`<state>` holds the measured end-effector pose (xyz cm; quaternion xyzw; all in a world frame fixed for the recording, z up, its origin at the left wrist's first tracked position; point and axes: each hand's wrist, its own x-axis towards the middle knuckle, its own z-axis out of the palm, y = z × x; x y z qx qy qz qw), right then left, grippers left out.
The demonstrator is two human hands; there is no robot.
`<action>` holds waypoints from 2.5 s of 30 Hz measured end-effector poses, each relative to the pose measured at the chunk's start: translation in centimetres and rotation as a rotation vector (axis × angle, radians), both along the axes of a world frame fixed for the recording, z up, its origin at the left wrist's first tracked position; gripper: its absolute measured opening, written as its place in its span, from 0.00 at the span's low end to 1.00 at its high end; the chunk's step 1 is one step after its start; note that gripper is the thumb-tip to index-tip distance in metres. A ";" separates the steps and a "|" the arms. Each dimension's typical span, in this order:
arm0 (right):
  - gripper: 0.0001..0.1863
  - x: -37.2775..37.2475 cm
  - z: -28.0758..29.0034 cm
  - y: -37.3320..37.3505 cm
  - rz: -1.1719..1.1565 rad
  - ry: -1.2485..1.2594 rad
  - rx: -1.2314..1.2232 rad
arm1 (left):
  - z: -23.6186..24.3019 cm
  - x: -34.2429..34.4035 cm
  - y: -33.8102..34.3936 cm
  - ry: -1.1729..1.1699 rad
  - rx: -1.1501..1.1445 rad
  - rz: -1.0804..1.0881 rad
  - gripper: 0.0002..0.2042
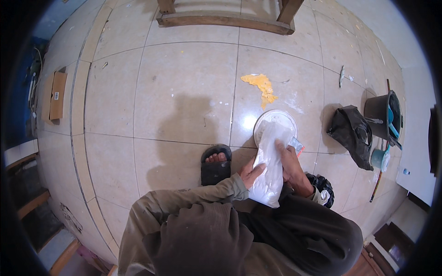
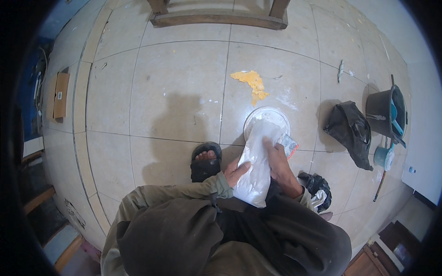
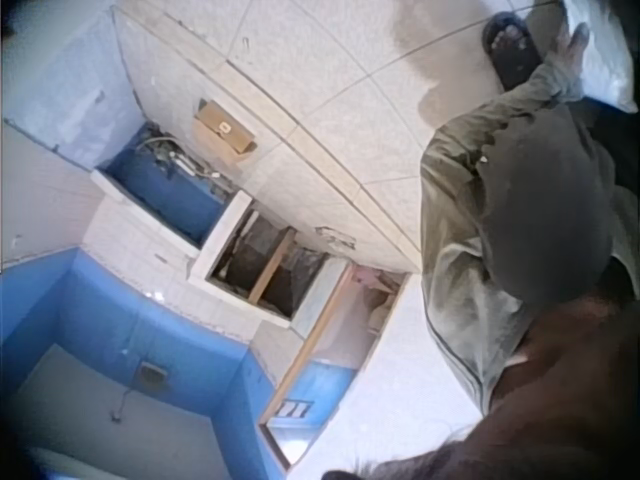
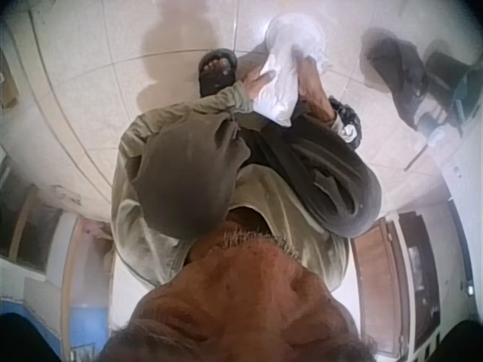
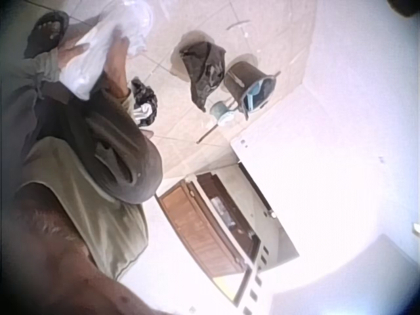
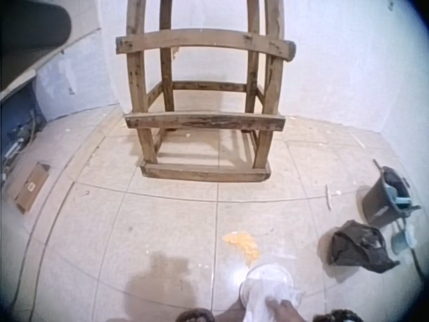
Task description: The person sits on the floor and mixes a white compound in a container using a trowel. They then stand up, transfer the compound to a hawk, and apply it to a wall area around a window frame using the trowel.
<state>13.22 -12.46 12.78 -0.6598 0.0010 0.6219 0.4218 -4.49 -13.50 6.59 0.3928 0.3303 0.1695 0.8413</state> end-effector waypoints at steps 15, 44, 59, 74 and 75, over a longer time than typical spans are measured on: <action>0.17 1.0 -0.4 -1.4 -0.077 -0.050 0.121 | 2.3 1.4 2.1 -0.044 0.174 -0.016 0.30; 0.19 5.6 -2.1 -2.4 -0.191 0.087 0.093 | 0.3 6.2 3.0 -0.126 0.128 -0.244 0.31; 0.17 5.0 -1.2 -1.9 -0.157 -0.181 0.065 | 0.4 6.3 3.6 -0.108 0.242 -0.248 0.35; 0.15 2.3 -0.6 1.0 0.058 -0.058 0.209 | 1.3 3.2 1.8 0.037 0.035 -0.054 0.40; 0.15 2.1 -0.3 1.2 0.051 -0.038 0.218 | 1.4 3.1 1.8 0.025 0.010 -0.033 0.40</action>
